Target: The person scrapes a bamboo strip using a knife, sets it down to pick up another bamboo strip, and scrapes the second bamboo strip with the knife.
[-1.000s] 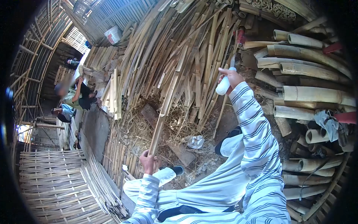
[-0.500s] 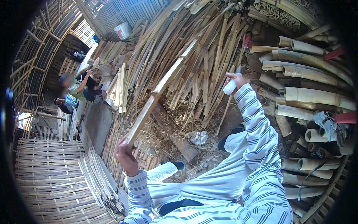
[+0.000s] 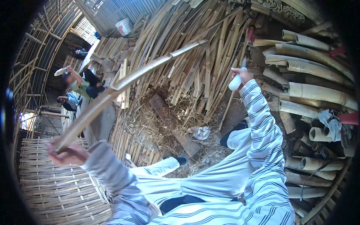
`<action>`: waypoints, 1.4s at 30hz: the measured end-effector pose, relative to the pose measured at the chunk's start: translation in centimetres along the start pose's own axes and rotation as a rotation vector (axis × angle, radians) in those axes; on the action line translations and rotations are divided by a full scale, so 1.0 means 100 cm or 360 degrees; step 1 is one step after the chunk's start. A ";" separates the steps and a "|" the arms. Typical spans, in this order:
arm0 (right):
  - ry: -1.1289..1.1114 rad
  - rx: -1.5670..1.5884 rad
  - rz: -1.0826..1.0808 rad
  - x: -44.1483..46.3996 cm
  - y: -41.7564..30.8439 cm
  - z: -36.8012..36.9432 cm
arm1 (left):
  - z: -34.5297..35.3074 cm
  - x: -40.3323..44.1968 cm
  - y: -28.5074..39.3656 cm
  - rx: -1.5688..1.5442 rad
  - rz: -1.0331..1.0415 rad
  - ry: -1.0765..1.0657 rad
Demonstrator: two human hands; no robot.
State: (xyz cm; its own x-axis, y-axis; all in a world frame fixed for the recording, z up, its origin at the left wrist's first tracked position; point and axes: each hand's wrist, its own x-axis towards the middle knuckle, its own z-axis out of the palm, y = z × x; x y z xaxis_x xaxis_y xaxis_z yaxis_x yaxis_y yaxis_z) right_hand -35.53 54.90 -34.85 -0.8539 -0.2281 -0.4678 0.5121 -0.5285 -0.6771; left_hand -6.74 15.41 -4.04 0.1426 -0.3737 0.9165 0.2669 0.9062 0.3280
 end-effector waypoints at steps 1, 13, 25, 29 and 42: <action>-0.0009 -0.0017 0.0016 0.001 0.000 -0.003 | 0.003 0.017 0.009 0.0023 -0.0121 0.0073; -0.0171 -0.0210 0.0058 0.017 0.011 -0.010 | -0.095 0.263 0.018 0.0105 0.0881 -0.0014; -0.0151 -0.0179 0.0148 0.000 0.031 0.025 | -0.078 0.229 0.032 0.0891 0.1535 -0.1124; -0.0165 -0.0222 0.0226 0.002 0.036 0.021 | -0.159 0.333 -0.039 0.1886 0.2712 -0.1413; 0.0423 -0.1064 -0.0684 -0.014 0.060 0.052 | -0.072 0.252 -0.051 0.1297 0.1128 -0.1246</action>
State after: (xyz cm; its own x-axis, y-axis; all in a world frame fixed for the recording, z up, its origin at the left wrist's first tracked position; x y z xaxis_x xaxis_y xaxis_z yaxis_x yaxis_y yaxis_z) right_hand -31.69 47.79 -35.30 -0.9799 0.1269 -0.1538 0.1657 0.0898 -0.9821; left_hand 2.34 -0.09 15.73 -0.6416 0.1870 0.7439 -0.3184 0.8174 -0.4801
